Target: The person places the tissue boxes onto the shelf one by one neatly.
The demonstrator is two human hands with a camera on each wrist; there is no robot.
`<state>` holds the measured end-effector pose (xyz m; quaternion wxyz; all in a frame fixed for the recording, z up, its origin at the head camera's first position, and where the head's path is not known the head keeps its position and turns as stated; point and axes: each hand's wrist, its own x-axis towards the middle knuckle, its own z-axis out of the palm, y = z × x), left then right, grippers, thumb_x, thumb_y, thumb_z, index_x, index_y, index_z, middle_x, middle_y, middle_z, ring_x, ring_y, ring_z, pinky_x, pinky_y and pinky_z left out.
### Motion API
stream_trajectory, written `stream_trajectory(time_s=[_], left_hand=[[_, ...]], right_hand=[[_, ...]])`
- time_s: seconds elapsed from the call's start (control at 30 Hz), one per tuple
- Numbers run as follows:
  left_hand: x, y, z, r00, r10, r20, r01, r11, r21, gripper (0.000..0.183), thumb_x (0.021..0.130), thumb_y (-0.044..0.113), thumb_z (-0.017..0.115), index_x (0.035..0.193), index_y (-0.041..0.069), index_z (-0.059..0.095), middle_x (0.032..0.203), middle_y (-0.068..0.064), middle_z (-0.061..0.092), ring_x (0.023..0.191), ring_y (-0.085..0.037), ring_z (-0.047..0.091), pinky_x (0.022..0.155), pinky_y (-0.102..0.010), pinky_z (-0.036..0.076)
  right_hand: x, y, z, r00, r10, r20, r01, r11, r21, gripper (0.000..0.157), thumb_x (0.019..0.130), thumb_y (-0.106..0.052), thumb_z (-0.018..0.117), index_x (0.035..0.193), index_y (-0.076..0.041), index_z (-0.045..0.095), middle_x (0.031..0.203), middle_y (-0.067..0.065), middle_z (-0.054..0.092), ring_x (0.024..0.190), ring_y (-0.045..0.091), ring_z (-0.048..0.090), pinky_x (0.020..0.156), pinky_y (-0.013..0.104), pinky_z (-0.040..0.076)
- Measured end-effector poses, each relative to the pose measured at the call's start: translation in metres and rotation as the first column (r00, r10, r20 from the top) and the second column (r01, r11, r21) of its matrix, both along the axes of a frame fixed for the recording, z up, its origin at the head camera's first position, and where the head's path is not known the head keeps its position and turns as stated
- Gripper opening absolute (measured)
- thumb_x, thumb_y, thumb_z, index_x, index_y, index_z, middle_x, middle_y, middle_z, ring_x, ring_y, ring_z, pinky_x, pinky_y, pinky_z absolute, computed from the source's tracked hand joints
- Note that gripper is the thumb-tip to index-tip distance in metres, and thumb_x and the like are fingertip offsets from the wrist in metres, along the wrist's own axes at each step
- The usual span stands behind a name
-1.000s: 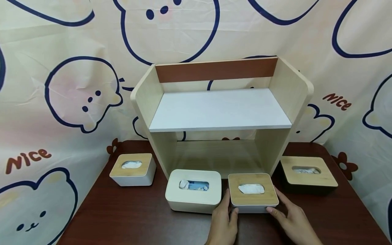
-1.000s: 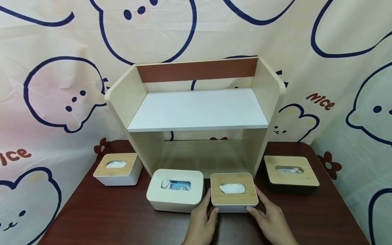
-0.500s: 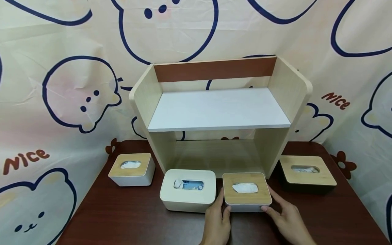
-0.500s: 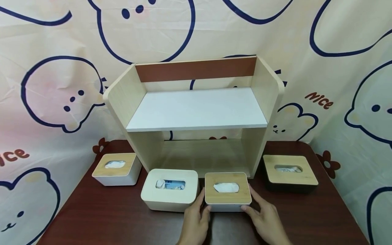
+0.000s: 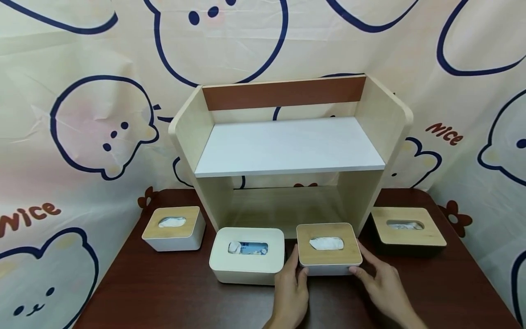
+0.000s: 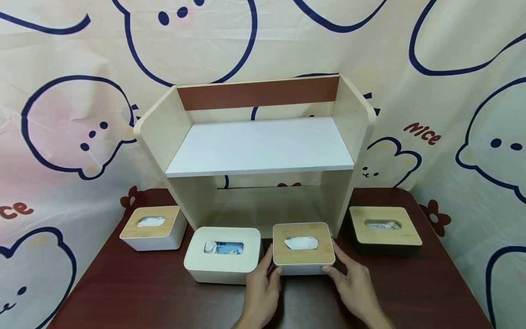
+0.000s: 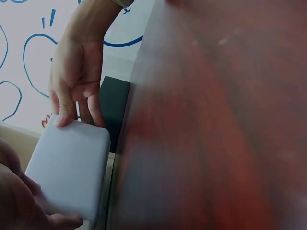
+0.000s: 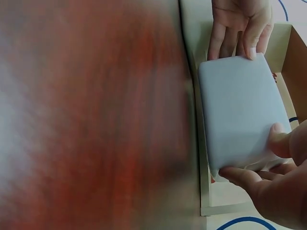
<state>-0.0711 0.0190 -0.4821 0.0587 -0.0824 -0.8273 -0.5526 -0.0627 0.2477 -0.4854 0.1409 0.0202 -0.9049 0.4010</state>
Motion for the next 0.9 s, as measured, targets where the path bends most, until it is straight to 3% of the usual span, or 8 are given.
stream_trajectory(time_s=[0.27,0.47,0.57,0.6,0.63,0.7,0.8,0.9], left_hand=[[-0.016,0.015,0.002,0.998,0.022,-0.06,-0.017,0.997,0.077,0.066,0.101,-0.011,0.062,0.163,0.002,0.043,0.162,-0.014,0.053,0.149,-0.026,0.051,0.121,-0.048,0.047],[-0.027,0.024,0.002,0.993,0.053,-0.102,-0.042,0.994,0.098,0.063,0.102,-0.01,0.061,0.162,-0.001,0.043,0.16,-0.015,0.055,0.147,-0.027,0.054,0.118,-0.049,0.049],[-0.034,0.028,0.002,0.988,0.077,-0.137,-0.063,0.993,0.102,0.061,0.102,-0.009,0.062,0.16,-0.004,0.045,0.157,-0.019,0.058,0.144,-0.029,0.057,0.114,-0.049,0.053],[-0.036,0.029,0.002,0.986,0.086,-0.145,-0.071,0.992,0.105,0.06,0.102,-0.009,0.062,0.159,-0.005,0.045,0.156,-0.021,0.058,0.143,-0.03,0.058,0.113,-0.049,0.054],[-0.038,0.03,0.002,0.983,0.097,-0.155,-0.08,0.991,0.109,0.059,0.102,-0.009,0.062,0.158,-0.006,0.046,0.156,-0.022,0.058,0.142,-0.031,0.058,0.112,-0.049,0.055],[-0.043,0.032,0.003,0.98,0.118,-0.16,-0.1,0.988,0.115,0.058,0.102,-0.009,0.062,0.158,-0.006,0.047,0.155,-0.023,0.059,0.141,-0.032,0.059,0.11,-0.05,0.056],[-0.049,0.034,0.003,0.978,0.147,-0.147,-0.129,0.984,0.122,0.057,0.103,-0.008,0.061,0.158,-0.005,0.048,0.155,-0.022,0.059,0.142,-0.032,0.058,0.111,-0.052,0.055],[-0.054,0.036,0.002,0.975,0.17,-0.144,-0.152,0.98,0.128,0.057,0.102,-0.008,0.062,0.157,-0.002,0.05,0.153,-0.018,0.062,0.141,-0.03,0.06,0.11,-0.052,0.055]], right_hand=[[-0.017,0.006,0.005,0.994,0.005,-0.109,-0.005,1.0,-0.001,0.069,0.091,-0.004,0.083,0.155,-0.008,0.058,0.064,-0.01,0.037,0.043,-0.012,0.02,0.035,0.019,0.03],[-0.029,0.009,0.008,0.994,-0.016,-0.108,0.013,1.0,-0.027,0.066,0.095,-0.006,0.08,0.156,-0.007,0.056,0.068,0.006,0.056,0.043,-0.01,0.017,0.037,0.021,0.031],[-0.036,0.009,0.009,0.996,-0.025,-0.09,0.02,0.999,-0.049,0.063,0.098,-0.009,0.078,0.156,-0.004,0.055,0.087,0.026,0.074,0.045,-0.008,0.017,0.041,0.022,0.032],[-0.038,0.008,0.009,0.995,-0.031,-0.091,0.026,0.998,-0.054,0.062,0.098,-0.009,0.078,0.156,-0.004,0.056,0.103,0.03,0.077,0.047,-0.012,0.027,0.045,0.018,0.036],[-0.041,0.008,0.008,0.995,-0.033,-0.099,0.027,0.998,-0.061,0.061,0.098,-0.009,0.078,0.155,-0.003,0.057,0.121,0.033,0.075,0.049,-0.011,0.028,0.047,0.017,0.036],[-0.046,0.006,0.007,0.991,-0.04,-0.125,0.032,0.997,-0.069,0.059,0.098,-0.008,0.079,0.153,-0.002,0.059,0.141,0.029,0.065,0.061,-0.013,0.041,0.056,0.012,0.04],[-0.052,0.004,0.006,0.986,-0.049,-0.158,0.038,0.996,-0.076,0.058,0.096,-0.006,0.08,0.151,0.0,0.06,0.139,0.027,0.067,0.093,-0.02,0.056,0.068,0.003,0.045],[-0.058,0.002,0.005,0.983,-0.052,-0.175,0.037,0.995,-0.089,0.057,0.096,-0.004,0.079,0.15,0.001,0.061,0.134,0.027,0.071,0.109,-0.011,0.061,0.074,0.0,0.047]])
